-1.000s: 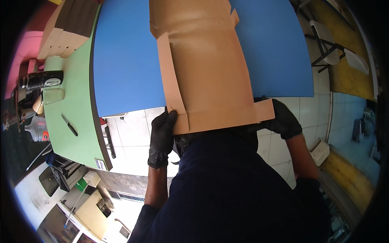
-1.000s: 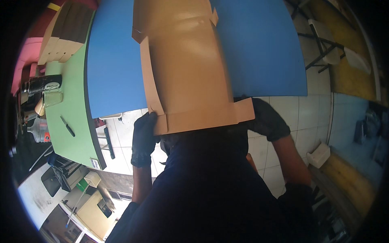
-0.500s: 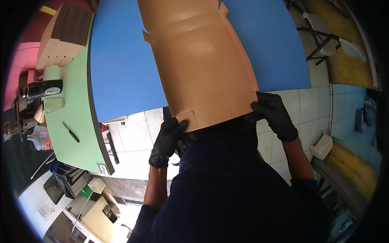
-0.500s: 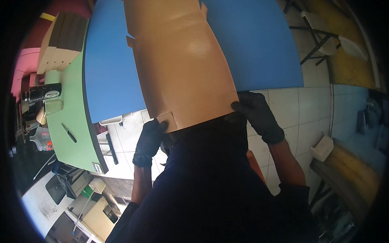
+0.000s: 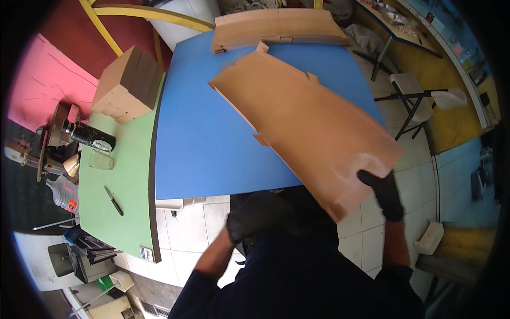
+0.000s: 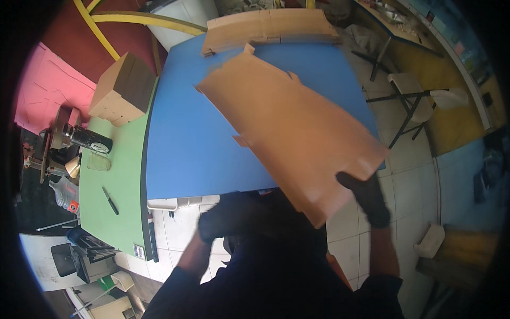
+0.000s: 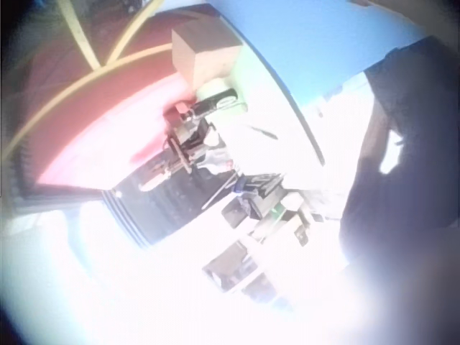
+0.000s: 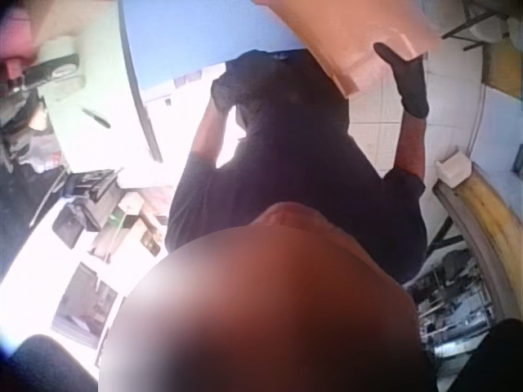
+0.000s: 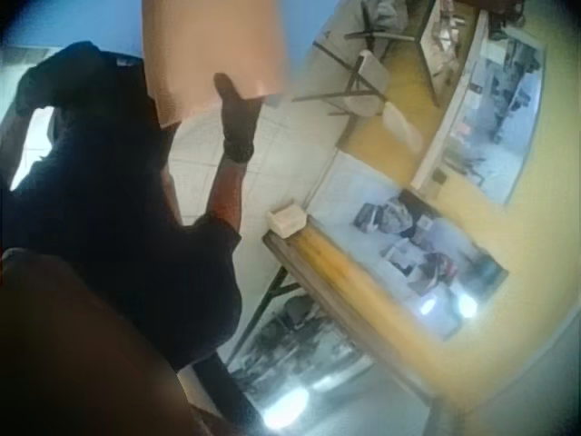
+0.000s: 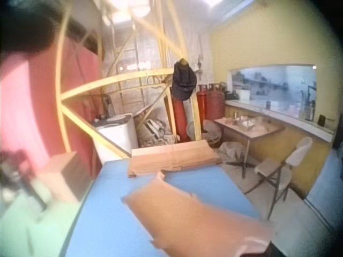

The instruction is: The person assembles flat-packed cardboard boxes on a blue table. They fold the side panels, tuck in the tabs, and stack the finished boxes. The process is repeated for several boxes.

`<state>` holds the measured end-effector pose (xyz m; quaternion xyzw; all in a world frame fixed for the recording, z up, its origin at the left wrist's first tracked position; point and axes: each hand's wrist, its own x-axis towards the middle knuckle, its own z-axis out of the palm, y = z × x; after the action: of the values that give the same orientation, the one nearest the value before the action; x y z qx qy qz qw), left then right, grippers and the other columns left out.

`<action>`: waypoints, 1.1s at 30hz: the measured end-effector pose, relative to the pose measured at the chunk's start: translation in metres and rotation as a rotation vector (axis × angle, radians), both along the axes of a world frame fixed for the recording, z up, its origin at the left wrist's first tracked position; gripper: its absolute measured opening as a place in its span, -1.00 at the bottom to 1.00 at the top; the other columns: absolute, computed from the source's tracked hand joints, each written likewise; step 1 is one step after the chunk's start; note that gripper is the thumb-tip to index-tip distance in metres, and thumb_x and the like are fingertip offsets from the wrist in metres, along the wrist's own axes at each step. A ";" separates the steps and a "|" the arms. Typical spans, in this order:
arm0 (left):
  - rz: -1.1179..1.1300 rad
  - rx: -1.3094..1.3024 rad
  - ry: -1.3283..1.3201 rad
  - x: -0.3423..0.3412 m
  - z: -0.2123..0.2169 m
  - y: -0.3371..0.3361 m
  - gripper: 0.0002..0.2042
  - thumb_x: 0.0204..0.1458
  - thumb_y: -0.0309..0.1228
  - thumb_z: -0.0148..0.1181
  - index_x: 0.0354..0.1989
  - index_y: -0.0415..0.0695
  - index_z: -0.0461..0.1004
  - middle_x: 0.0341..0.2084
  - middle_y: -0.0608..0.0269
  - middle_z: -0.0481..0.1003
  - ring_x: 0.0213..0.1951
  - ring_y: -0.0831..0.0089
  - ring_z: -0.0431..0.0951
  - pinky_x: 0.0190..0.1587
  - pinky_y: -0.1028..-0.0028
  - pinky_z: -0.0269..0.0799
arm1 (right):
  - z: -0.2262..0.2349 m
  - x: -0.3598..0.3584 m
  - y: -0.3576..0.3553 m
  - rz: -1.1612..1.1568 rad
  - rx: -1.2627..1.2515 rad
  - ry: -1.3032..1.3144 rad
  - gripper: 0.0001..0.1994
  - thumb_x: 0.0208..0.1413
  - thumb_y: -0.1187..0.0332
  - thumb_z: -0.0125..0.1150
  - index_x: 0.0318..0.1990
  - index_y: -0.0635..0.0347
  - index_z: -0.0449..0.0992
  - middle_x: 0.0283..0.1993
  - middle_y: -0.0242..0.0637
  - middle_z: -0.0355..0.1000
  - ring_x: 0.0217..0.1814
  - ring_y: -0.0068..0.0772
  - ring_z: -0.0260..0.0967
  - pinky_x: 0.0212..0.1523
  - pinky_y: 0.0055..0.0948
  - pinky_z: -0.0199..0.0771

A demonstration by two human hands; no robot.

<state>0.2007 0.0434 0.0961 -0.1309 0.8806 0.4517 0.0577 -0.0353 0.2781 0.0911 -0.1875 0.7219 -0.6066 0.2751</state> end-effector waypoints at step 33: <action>0.299 -0.175 1.091 -0.064 0.330 -0.103 -0.76 0.14 -0.42 0.45 -0.08 -0.24 0.65 -0.31 0.27 0.68 -0.38 0.61 0.60 -0.28 0.50 0.52 | 0.347 -0.060 -0.102 -0.048 -0.099 1.906 -0.49 0.03 0.16 0.45 0.11 0.22 0.55 -0.03 -0.04 0.58 -0.05 0.03 0.58 0.07 -0.07 0.51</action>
<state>0.1369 -0.0596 0.4264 -0.0060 0.7890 0.3826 -0.4808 -0.0950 0.1762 0.4384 -0.5994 0.6194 -0.2341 -0.4497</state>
